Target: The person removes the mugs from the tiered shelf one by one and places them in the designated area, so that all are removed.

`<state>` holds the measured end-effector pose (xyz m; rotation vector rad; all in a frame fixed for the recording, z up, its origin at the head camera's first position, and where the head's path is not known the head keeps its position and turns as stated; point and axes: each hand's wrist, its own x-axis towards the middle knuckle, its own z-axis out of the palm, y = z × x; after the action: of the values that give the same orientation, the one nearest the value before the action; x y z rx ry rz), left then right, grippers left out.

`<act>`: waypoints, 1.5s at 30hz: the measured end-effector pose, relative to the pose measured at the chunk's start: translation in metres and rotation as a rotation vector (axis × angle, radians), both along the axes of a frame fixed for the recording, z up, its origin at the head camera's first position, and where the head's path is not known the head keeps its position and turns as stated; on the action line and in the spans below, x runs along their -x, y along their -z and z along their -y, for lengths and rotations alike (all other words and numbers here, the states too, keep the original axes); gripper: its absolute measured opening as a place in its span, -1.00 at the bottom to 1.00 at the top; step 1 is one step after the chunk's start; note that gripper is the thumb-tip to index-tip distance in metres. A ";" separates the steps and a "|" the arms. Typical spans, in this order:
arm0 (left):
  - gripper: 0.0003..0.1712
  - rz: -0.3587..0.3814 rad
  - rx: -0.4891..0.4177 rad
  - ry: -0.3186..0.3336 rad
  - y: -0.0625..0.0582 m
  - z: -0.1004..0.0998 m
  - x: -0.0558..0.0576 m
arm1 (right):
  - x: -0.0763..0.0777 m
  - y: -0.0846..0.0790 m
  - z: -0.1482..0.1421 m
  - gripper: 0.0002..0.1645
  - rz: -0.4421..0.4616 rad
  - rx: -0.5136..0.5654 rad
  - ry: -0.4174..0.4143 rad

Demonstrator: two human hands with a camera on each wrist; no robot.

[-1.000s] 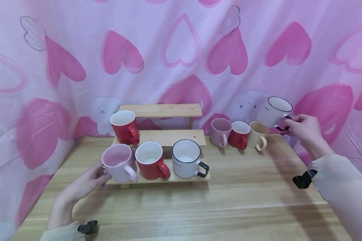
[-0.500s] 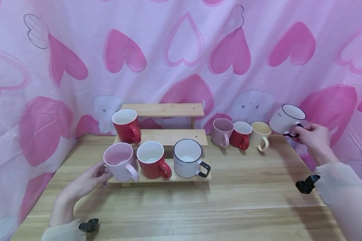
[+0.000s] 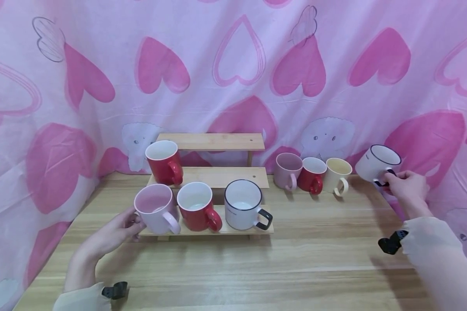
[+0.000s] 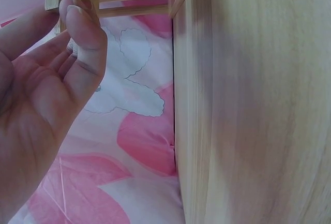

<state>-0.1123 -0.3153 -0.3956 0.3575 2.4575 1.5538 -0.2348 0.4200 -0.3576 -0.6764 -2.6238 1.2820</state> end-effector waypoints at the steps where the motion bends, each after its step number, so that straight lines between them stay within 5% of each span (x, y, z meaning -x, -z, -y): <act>1: -0.54 0.000 0.001 -0.001 0.000 0.000 0.000 | 0.001 0.004 0.000 -0.46 -0.013 0.015 0.000; 6: -0.55 -0.005 0.000 -0.002 0.001 -0.001 0.001 | 0.003 0.019 0.004 -0.55 -0.063 0.093 -0.017; 14: -0.58 -0.003 0.018 0.003 -0.002 -0.001 0.002 | 0.005 0.039 0.011 -0.56 -0.049 0.010 -0.035; 29: -0.59 -0.008 0.030 0.002 -0.004 0.000 0.000 | 0.010 0.059 0.021 -0.71 -0.072 0.110 -0.004; 38: -0.60 -0.001 0.028 0.004 -0.002 0.001 -0.001 | 0.007 0.062 0.023 -0.61 -0.044 -0.016 0.033; 45: -0.59 -0.004 0.040 -0.006 -0.003 0.001 -0.001 | 0.006 0.064 0.023 -0.64 -0.045 -0.007 0.007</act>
<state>-0.1116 -0.3160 -0.3929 0.3474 2.4905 1.5055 -0.2411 0.3969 -0.4213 -0.6468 -2.5864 1.2704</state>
